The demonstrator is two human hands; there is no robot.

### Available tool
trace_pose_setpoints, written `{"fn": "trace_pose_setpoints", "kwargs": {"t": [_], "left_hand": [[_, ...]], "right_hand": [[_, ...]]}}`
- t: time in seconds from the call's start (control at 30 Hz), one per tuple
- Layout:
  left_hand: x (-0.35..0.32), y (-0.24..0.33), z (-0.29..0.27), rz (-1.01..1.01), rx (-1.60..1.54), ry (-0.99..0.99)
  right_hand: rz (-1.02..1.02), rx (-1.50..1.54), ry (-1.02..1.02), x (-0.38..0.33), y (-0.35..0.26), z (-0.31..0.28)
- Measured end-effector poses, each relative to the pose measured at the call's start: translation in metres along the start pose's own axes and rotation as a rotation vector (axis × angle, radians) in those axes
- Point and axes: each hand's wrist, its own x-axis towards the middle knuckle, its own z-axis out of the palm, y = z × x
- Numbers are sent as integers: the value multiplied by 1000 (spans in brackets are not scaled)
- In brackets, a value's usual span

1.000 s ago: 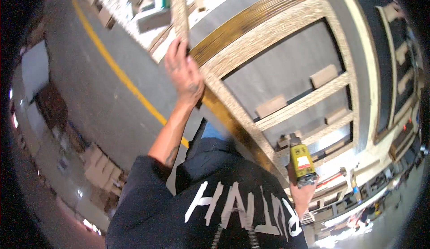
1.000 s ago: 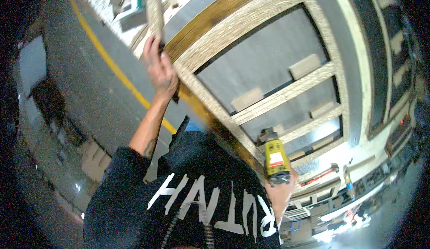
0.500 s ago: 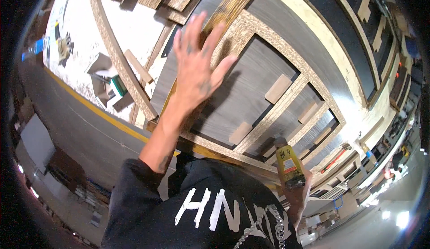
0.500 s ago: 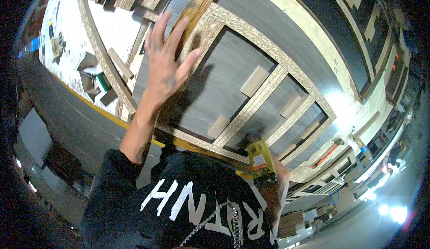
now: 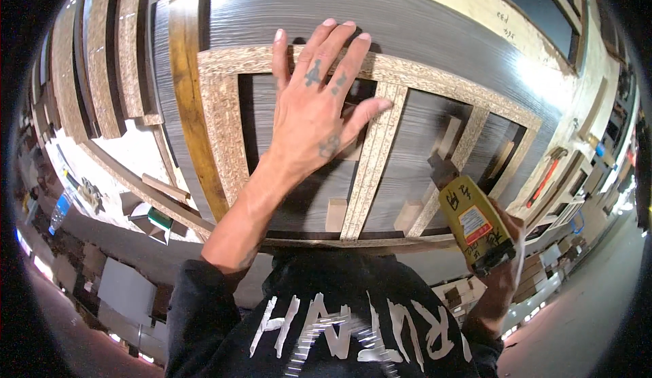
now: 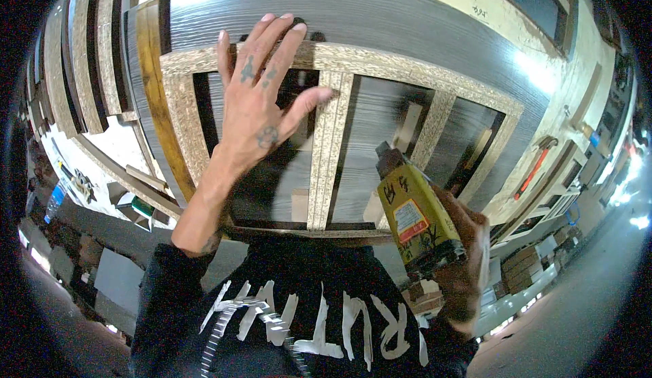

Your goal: Assembling a wooden furniture frame by aligning components and securing them with a pneumatic staple gun.

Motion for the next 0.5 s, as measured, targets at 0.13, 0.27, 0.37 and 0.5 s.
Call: {"fn": "trace_pose_setpoints", "kwargs": {"t": [0.13, 0.27, 0.37, 0.5], "left_hand": [[-3, 11, 4, -31, 82, -54], [0, 12, 1, -35, 143, -67], [-3, 17, 1, -72, 150, -116], [-12, 32, 8, -199, 119, -121]], "right_hand": [[197, 195, -93, 43, -10, -11], [-52, 97, -24, 57, 20, -21], [-25, 217, -48, 74, 6, -20], [-73, 271, -70, 90, -3, -18]]}}
